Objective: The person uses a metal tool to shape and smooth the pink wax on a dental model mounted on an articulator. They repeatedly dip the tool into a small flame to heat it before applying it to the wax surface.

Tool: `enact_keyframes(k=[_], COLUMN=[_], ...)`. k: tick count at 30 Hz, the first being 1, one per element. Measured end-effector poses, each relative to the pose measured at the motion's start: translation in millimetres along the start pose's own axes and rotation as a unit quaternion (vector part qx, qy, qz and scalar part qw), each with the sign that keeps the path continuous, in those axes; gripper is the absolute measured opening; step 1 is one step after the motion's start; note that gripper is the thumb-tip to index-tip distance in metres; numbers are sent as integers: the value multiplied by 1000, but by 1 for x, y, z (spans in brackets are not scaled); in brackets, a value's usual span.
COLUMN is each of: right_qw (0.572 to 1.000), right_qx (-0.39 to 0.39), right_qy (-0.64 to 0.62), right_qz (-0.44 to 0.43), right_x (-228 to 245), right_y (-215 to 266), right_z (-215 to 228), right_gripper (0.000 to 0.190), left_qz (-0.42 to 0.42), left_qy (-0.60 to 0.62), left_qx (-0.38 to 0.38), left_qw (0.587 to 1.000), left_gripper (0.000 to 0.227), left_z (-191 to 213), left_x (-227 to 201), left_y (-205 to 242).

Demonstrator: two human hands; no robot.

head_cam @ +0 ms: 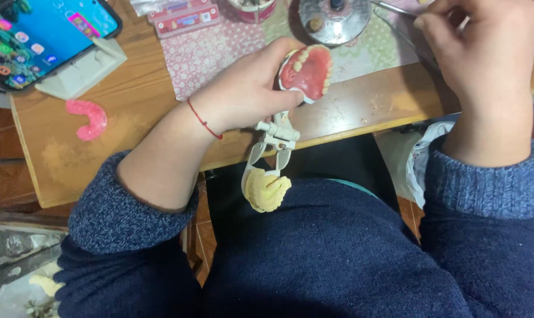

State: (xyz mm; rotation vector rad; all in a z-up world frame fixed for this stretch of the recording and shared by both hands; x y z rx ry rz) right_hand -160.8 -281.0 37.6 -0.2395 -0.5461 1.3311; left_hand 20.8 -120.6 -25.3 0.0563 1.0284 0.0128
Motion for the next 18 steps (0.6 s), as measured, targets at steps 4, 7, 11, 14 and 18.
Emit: enact_keyframes(k=[4, 7, 11, 14, 18], right_qw=[992, 982, 964, 956, 962], right_qx=[46, 54, 72, 124, 168], right_qy=[114, 177, 242, 256, 212], right_qz=[17, 48, 78, 66, 42], right_x=[1, 7, 5, -20, -47], right_y=[-6, -7, -8, -7, 0], right_z=[-9, -14, -23, -39, -51], right_gripper=[15, 14, 14, 13, 12], left_qz=[25, 22, -16, -19, 0], left_qy=[65, 143, 251, 263, 310], left_qx=[11, -12, -83, -140, -137], left_qw=[998, 989, 964, 954, 941], left_gripper=[61, 56, 21, 22, 22], left_z=[5, 30, 69, 87, 83], left_x=[-8, -27, -19, -22, -12], left_y=[2, 13, 43, 55, 54])
Point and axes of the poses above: each hand's wrist, its own y-axis away from the middle knuckle, its own z-axis out of the back of the hand, x = y × z, the point moved 10 cm from there along -y, towards the middle knuckle, and after that the axes turned 7 degrees about x, right-handed, at the moved point
